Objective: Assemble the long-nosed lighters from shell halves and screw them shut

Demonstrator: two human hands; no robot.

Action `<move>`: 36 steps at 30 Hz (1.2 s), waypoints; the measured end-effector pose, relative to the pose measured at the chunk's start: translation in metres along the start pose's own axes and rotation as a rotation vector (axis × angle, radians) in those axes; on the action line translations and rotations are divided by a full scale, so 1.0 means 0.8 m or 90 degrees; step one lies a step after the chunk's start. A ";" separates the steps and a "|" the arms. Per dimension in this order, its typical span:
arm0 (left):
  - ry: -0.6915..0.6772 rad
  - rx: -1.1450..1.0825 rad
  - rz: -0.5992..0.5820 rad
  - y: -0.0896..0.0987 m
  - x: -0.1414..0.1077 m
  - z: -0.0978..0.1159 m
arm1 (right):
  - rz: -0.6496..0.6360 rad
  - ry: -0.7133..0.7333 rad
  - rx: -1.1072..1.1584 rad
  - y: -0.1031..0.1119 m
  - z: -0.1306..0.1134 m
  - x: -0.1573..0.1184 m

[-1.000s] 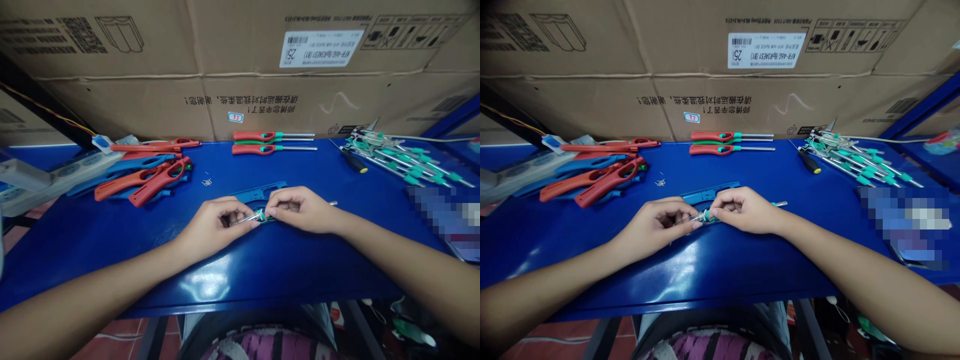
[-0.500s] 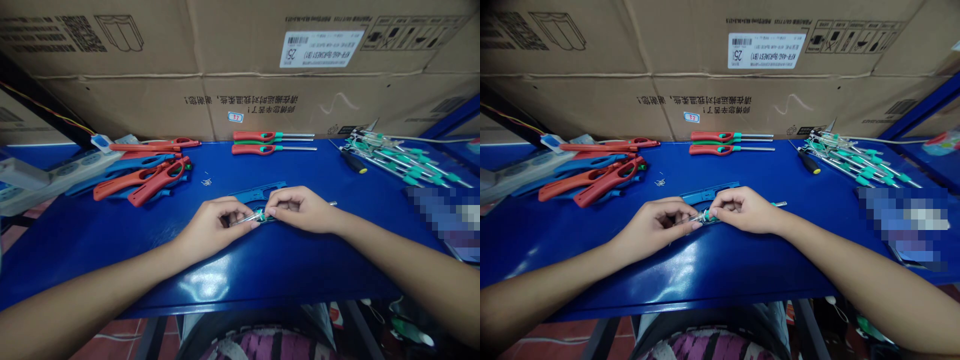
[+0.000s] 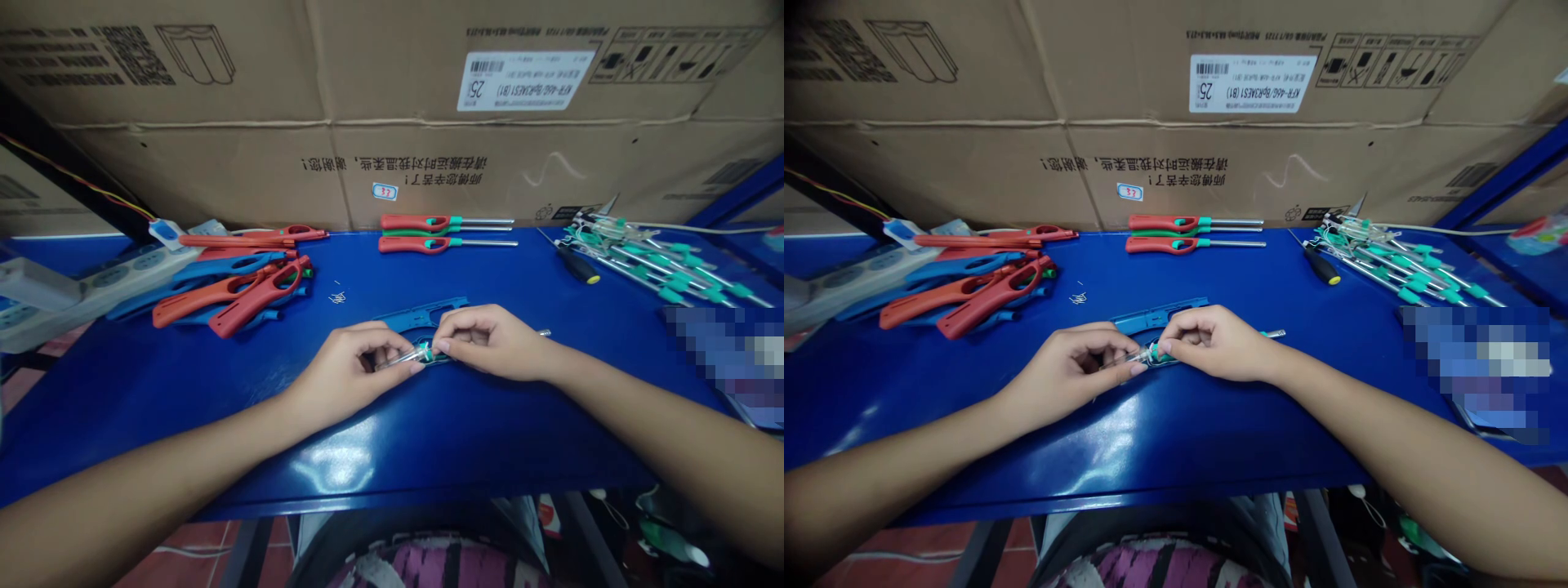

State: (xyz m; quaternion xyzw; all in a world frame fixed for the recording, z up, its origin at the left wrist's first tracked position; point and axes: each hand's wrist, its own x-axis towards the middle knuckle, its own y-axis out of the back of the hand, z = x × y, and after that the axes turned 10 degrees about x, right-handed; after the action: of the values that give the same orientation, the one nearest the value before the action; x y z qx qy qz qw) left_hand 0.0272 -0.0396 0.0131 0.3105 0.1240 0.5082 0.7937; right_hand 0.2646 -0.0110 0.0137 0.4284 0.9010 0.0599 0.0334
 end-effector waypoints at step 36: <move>-0.001 0.015 -0.002 -0.002 0.000 0.003 | -0.032 0.014 -0.065 0.000 -0.001 -0.001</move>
State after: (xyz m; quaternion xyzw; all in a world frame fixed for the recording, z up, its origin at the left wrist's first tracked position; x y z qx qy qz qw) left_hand 0.0298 -0.0408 0.0140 0.3200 0.1299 0.5052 0.7909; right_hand 0.2646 -0.0117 0.0145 0.4024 0.9077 0.1093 0.0467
